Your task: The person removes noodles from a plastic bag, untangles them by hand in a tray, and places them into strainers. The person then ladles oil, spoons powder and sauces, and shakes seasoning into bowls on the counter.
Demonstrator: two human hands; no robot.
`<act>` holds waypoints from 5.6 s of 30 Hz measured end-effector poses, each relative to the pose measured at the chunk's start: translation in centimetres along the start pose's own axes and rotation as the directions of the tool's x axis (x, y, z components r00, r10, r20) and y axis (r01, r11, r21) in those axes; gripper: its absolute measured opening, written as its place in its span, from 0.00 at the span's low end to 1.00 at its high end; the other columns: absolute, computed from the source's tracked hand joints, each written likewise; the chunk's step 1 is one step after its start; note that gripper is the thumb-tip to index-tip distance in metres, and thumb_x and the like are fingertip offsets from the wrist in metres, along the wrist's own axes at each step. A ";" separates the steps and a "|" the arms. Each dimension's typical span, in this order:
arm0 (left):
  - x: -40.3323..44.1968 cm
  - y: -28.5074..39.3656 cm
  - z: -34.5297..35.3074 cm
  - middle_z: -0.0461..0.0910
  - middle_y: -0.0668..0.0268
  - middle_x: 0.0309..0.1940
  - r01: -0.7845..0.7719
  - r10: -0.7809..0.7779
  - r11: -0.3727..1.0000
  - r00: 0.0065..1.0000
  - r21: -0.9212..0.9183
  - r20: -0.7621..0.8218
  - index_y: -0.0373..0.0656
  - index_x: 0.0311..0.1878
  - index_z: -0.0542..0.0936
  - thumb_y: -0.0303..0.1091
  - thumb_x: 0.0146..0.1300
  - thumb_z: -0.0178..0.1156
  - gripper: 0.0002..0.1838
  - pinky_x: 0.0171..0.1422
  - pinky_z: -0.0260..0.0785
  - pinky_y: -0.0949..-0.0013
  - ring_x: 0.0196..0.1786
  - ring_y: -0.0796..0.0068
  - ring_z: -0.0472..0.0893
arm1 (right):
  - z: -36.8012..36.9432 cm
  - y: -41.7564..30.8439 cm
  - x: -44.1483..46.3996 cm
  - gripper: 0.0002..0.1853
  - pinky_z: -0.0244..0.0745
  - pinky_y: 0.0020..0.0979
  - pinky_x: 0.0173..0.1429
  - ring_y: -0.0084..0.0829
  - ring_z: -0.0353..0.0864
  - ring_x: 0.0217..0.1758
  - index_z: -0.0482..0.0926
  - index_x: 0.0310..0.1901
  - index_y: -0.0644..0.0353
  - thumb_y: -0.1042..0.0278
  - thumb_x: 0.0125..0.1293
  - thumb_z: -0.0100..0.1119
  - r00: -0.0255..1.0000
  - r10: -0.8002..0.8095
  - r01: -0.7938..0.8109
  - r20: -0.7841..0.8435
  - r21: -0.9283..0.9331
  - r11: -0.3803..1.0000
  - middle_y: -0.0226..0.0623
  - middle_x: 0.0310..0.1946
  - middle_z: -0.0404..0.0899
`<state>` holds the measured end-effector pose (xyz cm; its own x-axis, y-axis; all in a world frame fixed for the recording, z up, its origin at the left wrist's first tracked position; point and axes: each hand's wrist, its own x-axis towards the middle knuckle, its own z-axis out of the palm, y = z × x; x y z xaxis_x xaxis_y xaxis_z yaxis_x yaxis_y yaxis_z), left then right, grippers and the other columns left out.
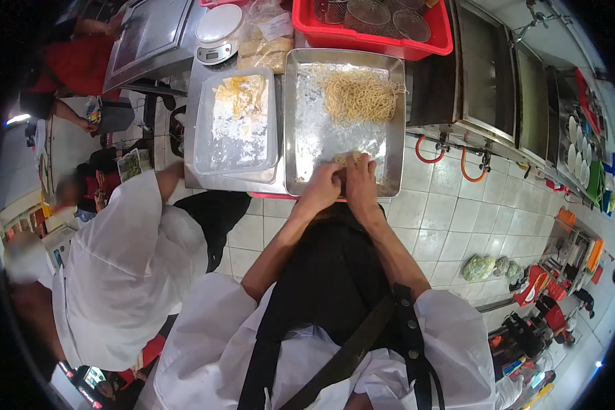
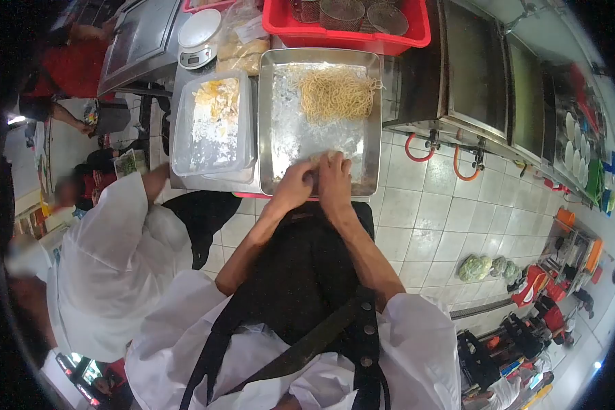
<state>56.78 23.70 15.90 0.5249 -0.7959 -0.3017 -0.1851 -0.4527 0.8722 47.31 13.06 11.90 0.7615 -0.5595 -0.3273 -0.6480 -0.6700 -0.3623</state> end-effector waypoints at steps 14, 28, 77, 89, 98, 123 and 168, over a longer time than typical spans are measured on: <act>3.1 -1.8 -2.4 0.81 0.48 0.44 -0.152 0.105 0.977 0.954 -0.150 -0.279 0.34 0.51 0.78 0.26 0.63 0.56 0.13 0.50 0.74 0.61 0.45 0.51 0.82 | -4.1 -2.7 0.5 0.29 0.71 0.52 0.60 0.49 0.68 0.62 0.70 0.64 0.56 0.72 0.58 0.61 0.943 -0.322 0.327 0.089 -0.049 0.944 0.50 0.53 0.73; 27.1 13.2 -16.3 0.81 0.57 0.48 0.167 0.121 0.527 0.956 -0.833 0.268 0.45 0.60 0.71 0.58 0.75 0.37 0.28 0.43 0.81 0.62 0.43 0.62 0.85 | -26.3 -7.1 26.6 0.19 0.76 0.30 0.51 0.24 0.79 0.46 0.77 0.53 0.62 0.70 0.61 0.68 0.927 -0.306 0.354 -0.215 0.768 0.533 0.35 0.44 0.82; 5.8 6.3 -6.7 0.75 0.64 0.56 -0.251 0.253 0.611 0.961 -0.751 -0.114 0.41 0.63 0.69 0.19 0.57 0.64 0.29 0.59 0.71 0.70 0.56 0.75 0.76 | -17.5 -1.6 9.0 0.19 0.70 0.43 0.54 0.51 0.76 0.48 0.75 0.52 0.63 0.71 0.58 0.62 0.787 -0.592 0.617 -0.174 0.238 0.750 0.54 0.46 0.77; 4.7 8.0 -7.9 0.81 0.68 0.42 -0.306 0.191 0.698 0.951 -0.647 -0.244 0.37 0.50 0.76 0.21 0.60 0.63 0.14 0.47 0.71 0.73 0.42 0.80 0.78 | -22.0 -5.7 5.7 0.12 0.71 0.41 0.42 0.51 0.79 0.35 0.79 0.40 0.68 0.68 0.61 0.63 0.681 -0.624 0.694 -0.384 0.065 0.717 0.55 0.28 0.77; 5.5 5.1 -7.9 0.81 0.68 0.34 -0.243 0.154 0.935 0.933 -0.257 -0.325 0.38 0.47 0.77 0.19 0.56 0.62 0.15 0.44 0.74 0.72 0.38 0.77 0.81 | -24.5 -8.0 5.0 0.13 0.71 0.41 0.44 0.50 0.79 0.37 0.78 0.43 0.67 0.68 0.60 0.64 0.850 -0.465 0.520 -0.246 0.262 0.813 0.54 0.34 0.79; 6.1 1.7 -6.7 0.80 0.54 0.43 -0.221 0.158 0.950 0.949 -0.219 -0.271 0.37 0.51 0.78 0.27 0.53 0.67 0.20 0.54 0.71 0.61 0.49 0.55 0.80 | -28.4 -11.1 2.0 0.17 0.73 0.41 0.44 0.41 0.82 0.38 0.80 0.38 0.66 0.58 0.73 0.52 0.933 -0.171 0.306 -0.317 0.448 0.840 0.51 0.34 0.81; 0.0 -0.9 -0.2 0.78 0.45 0.40 -0.120 0.116 0.991 0.991 -0.052 -0.066 0.34 0.49 0.76 0.18 0.59 0.50 0.14 0.56 0.69 0.51 0.48 0.41 0.77 | -3.6 -3.1 -1.2 0.40 0.70 0.63 0.60 0.65 0.59 0.68 0.58 0.73 0.47 0.74 0.59 0.62 0.995 0.099 -0.098 0.020 -0.043 0.994 0.62 0.67 0.54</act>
<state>57.13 24.21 15.23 0.5535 -0.8149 -0.1721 -0.2031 -0.3325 0.9210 48.49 14.02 16.52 0.6931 -0.6134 -0.3786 -0.7182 -0.6322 -0.2907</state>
